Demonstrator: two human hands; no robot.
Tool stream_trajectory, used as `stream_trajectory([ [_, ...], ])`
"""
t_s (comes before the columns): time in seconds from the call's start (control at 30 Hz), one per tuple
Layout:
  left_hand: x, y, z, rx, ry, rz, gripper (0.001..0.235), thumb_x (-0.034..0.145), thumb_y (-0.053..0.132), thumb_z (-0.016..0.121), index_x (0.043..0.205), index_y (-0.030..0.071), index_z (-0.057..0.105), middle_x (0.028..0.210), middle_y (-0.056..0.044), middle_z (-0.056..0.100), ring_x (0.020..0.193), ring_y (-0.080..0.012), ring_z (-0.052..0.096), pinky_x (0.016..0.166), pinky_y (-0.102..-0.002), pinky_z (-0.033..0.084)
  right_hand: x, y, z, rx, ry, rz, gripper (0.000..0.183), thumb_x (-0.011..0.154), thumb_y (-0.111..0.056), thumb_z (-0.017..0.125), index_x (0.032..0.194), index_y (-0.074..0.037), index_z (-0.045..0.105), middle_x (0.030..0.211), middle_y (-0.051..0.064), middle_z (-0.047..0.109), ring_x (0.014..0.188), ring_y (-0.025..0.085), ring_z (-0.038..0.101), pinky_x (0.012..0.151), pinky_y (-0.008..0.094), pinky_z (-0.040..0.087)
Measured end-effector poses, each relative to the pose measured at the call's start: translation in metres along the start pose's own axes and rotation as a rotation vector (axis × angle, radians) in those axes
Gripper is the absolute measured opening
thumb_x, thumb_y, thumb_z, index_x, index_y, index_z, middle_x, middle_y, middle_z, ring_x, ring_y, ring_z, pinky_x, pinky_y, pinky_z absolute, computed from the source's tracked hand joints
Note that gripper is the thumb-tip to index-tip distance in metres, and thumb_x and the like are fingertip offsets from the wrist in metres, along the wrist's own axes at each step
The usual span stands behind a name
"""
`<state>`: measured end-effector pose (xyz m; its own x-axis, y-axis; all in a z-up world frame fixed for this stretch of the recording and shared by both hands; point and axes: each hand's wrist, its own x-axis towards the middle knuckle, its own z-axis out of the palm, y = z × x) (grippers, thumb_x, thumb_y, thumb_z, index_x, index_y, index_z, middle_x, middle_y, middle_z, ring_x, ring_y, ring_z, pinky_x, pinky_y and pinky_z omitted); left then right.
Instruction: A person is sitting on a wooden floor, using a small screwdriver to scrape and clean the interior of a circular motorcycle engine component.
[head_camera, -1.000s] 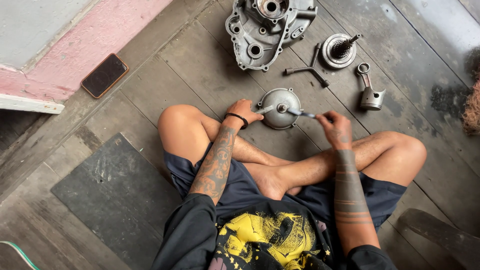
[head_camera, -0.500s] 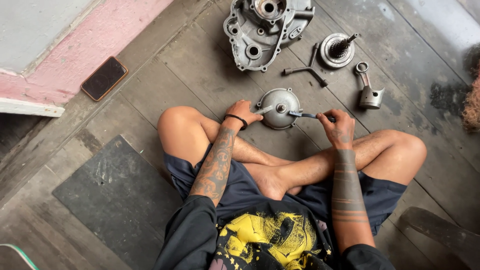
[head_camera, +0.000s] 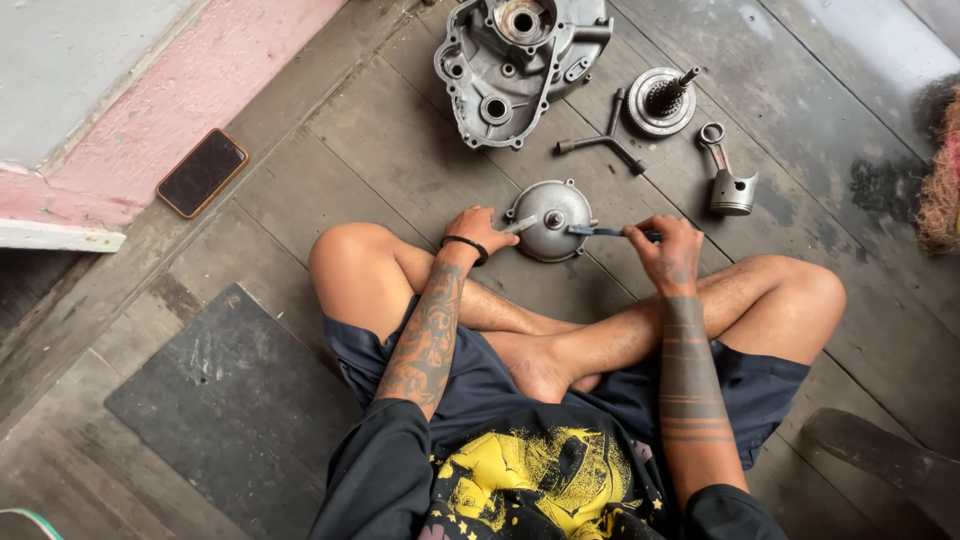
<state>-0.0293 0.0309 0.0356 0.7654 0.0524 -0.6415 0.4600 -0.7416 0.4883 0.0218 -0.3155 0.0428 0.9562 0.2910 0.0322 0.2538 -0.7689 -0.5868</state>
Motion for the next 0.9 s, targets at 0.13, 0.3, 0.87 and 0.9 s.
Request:
stream_trajectory([
  [0.13,-0.003,0.004,-0.003,0.004,0.0,0.003,0.079,0.078,0.05,0.072,0.137,-0.001,0.06,0.147,-0.021,0.054,0.139,-0.0383,0.05,0.109,-0.059,0.045,0.001,-0.026,-0.002,-0.023,-0.032,-0.105,0.029,0.094,-0.046,0.078,0.084,-0.019,0.073,0.078,0.002,0.069,0.086,0.025,0.067,0.086,0.038,0.042],
  [0.3,-0.004,0.003,-0.001,-0.028,0.018,-0.006,0.075,0.079,0.05,0.073,0.131,-0.002,0.062,0.139,-0.021,0.058,0.132,-0.0399,0.055,0.104,-0.057,0.048,0.001,0.004,0.004,-0.006,0.019,-0.009,0.026,0.095,-0.047,0.077,0.087,-0.023,0.071,0.082,0.0,0.065,0.089,0.024,0.061,0.095,0.04,0.034],
  [0.87,0.009,-0.006,0.005,0.005,0.033,0.007,0.062,0.078,0.049,0.073,0.119,0.003,0.066,0.122,-0.016,0.061,0.123,-0.0393,0.06,0.1,-0.057,0.05,0.001,0.001,0.007,-0.052,-0.03,0.022,0.028,0.094,-0.05,0.074,0.089,-0.023,0.073,0.082,0.003,0.065,0.09,0.027,0.061,0.095,0.044,0.035],
  [0.9,0.009,-0.005,0.005,0.01,0.03,0.008,0.063,0.079,0.049,0.072,0.121,0.003,0.066,0.124,-0.016,0.061,0.124,-0.039,0.06,0.1,-0.057,0.05,0.002,-0.002,0.007,-0.08,-0.069,-0.016,0.025,0.093,-0.049,0.073,0.089,-0.024,0.074,0.081,0.002,0.065,0.09,0.026,0.061,0.094,0.043,0.036],
])
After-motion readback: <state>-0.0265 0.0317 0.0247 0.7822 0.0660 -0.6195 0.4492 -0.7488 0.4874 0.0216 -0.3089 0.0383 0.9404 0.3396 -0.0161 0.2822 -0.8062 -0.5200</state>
